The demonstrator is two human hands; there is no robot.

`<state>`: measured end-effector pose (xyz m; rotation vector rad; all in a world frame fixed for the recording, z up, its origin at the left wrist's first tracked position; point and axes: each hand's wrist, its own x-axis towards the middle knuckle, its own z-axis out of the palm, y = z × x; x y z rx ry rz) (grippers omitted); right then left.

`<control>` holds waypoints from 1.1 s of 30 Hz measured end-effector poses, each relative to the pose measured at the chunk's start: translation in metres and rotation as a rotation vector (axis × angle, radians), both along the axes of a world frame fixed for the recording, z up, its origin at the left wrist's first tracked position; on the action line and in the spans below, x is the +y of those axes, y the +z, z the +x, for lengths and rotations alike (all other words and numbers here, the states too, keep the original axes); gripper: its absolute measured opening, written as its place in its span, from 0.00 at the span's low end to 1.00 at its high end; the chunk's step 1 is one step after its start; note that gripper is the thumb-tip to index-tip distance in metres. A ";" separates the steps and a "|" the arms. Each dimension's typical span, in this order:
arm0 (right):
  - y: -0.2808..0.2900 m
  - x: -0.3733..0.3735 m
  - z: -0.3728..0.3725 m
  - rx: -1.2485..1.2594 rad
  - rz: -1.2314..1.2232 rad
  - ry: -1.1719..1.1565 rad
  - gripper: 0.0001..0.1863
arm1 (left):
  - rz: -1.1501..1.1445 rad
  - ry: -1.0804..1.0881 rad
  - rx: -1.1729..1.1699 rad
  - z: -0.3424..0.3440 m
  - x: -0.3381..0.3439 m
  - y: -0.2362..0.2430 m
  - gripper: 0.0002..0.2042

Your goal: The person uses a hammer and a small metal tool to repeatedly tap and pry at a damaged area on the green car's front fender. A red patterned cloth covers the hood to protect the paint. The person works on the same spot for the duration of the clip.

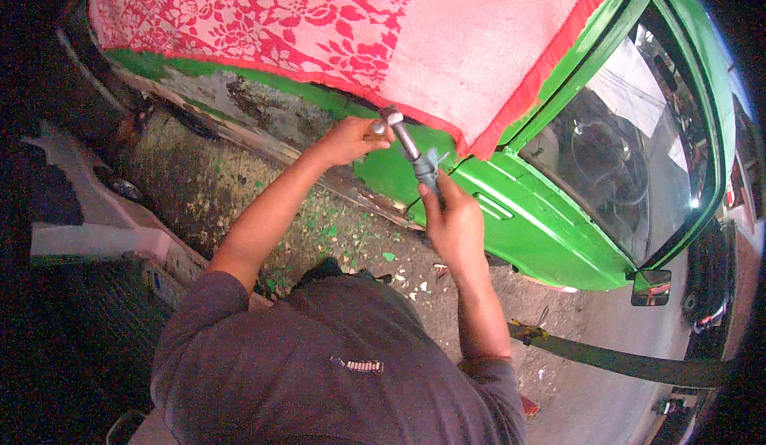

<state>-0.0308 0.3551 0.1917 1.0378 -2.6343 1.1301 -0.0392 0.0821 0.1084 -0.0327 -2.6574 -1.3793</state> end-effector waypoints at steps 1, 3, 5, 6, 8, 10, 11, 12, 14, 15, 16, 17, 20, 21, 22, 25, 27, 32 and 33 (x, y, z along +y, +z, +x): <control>-0.001 0.002 0.000 -0.057 0.011 -0.010 0.15 | 0.006 -0.005 0.013 0.001 0.003 -0.005 0.08; -0.002 0.006 -0.005 -0.155 0.025 -0.018 0.16 | 0.009 -0.003 0.056 -0.001 0.001 -0.013 0.09; -0.012 0.012 -0.002 -0.291 -0.148 -0.034 0.14 | 0.138 0.021 0.087 -0.007 -0.005 -0.018 0.09; -0.011 0.013 0.001 -0.276 -0.236 -0.007 0.13 | 0.205 0.031 0.097 -0.008 -0.006 -0.023 0.10; -0.005 0.016 0.007 -0.209 -0.320 0.048 0.12 | 0.238 0.002 0.120 -0.007 -0.006 -0.024 0.09; 0.013 0.007 0.008 -0.093 -0.122 0.039 0.12 | 0.226 0.006 0.118 -0.008 -0.005 -0.017 0.09; 0.018 0.002 0.007 -0.035 -0.021 0.034 0.13 | 0.203 0.026 0.102 -0.007 -0.003 -0.012 0.08; 0.014 0.002 0.000 -0.085 -0.015 0.035 0.13 | 0.179 0.046 0.085 -0.006 -0.002 -0.010 0.08; 0.003 0.011 -0.002 -0.176 -0.136 -0.002 0.13 | 0.215 0.045 0.095 -0.009 -0.001 -0.014 0.08; 0.000 0.014 -0.003 -0.222 -0.196 -0.019 0.13 | 0.233 0.046 0.102 -0.010 -0.001 -0.015 0.09; 0.001 0.015 -0.004 -0.262 -0.279 -0.001 0.12 | 0.216 0.053 0.104 -0.011 -0.002 -0.017 0.09; 0.001 0.016 -0.006 -0.245 -0.294 0.012 0.12 | 0.199 0.053 0.106 -0.012 -0.001 -0.014 0.10; -0.005 0.013 -0.010 -0.189 -0.181 0.003 0.12 | 0.144 0.054 0.064 -0.011 0.003 -0.012 0.10; -0.004 0.008 -0.010 -0.177 -0.165 0.001 0.12 | 0.124 0.056 0.040 -0.009 0.003 -0.012 0.11; -0.002 0.003 -0.010 -0.164 -0.148 -0.001 0.12 | 0.159 0.069 0.069 -0.010 0.002 -0.016 0.11; -0.003 0.005 -0.010 -0.230 -0.181 -0.001 0.12 | 0.227 0.106 0.142 -0.011 -0.005 -0.026 0.10; -0.010 0.009 -0.010 -0.276 -0.284 0.005 0.12 | 0.232 0.087 0.160 -0.012 -0.002 -0.021 0.10; -0.003 -0.006 -0.013 -0.063 -0.126 0.055 0.12 | 0.263 0.090 0.175 -0.009 0.001 -0.023 0.09; -0.007 -0.003 -0.014 -0.123 -0.155 0.025 0.13 | 0.286 0.099 0.198 -0.010 0.000 -0.024 0.09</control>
